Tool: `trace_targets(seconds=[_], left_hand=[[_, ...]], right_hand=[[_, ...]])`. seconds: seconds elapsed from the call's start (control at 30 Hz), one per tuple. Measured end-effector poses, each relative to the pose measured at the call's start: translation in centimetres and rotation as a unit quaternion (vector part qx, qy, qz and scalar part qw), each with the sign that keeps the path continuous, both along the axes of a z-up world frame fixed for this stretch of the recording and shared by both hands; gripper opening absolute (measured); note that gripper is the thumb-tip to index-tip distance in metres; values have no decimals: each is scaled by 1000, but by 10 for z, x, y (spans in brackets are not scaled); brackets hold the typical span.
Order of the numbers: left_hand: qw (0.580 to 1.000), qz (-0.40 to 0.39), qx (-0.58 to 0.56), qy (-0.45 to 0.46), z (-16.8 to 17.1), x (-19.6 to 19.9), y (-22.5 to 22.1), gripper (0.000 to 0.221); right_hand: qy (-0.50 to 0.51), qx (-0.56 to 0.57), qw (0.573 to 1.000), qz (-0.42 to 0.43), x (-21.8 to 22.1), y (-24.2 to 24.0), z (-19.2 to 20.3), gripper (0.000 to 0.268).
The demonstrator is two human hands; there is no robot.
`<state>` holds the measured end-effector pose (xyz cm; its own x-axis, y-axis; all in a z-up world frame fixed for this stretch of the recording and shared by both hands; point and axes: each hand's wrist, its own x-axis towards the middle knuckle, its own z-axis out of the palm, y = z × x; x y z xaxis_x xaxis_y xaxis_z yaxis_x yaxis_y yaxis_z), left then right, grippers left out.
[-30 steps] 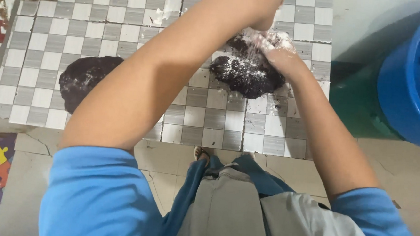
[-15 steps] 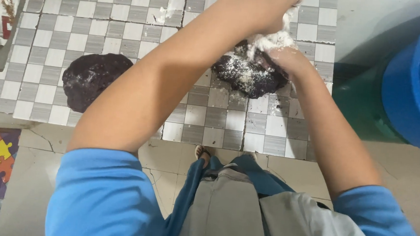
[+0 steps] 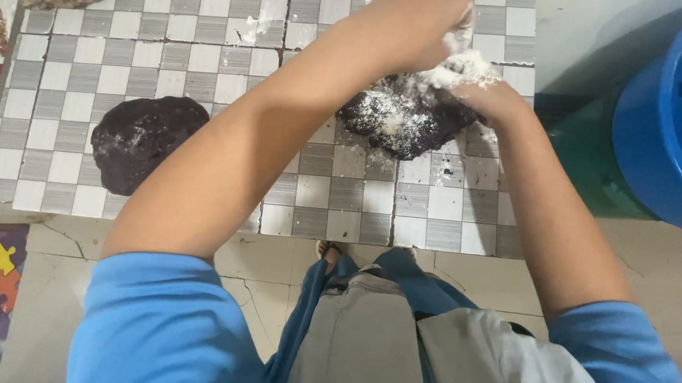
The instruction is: The person is kneading a dark-colored dough on a tiled surface, periodically adding flour from a bowl to adjust the consistency.
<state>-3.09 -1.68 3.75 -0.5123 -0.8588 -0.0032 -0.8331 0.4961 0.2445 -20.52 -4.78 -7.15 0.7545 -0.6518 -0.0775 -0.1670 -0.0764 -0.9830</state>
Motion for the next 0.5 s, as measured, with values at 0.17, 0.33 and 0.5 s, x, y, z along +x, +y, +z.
trace_targets(seconds=[0.17,0.33,0.5], left_hand=[[984,68,80,146,-14,16,19,29],[959,185,152,154,-71,29,68,53],[924,323,72,191,-148,8,93,65]], right_hand=[[250,-14,963,-100,-18,24,33,63],[285,-165,934,-141,-29,24,-46,41],[234,-213,931,-181,-11,80,-38,57]])
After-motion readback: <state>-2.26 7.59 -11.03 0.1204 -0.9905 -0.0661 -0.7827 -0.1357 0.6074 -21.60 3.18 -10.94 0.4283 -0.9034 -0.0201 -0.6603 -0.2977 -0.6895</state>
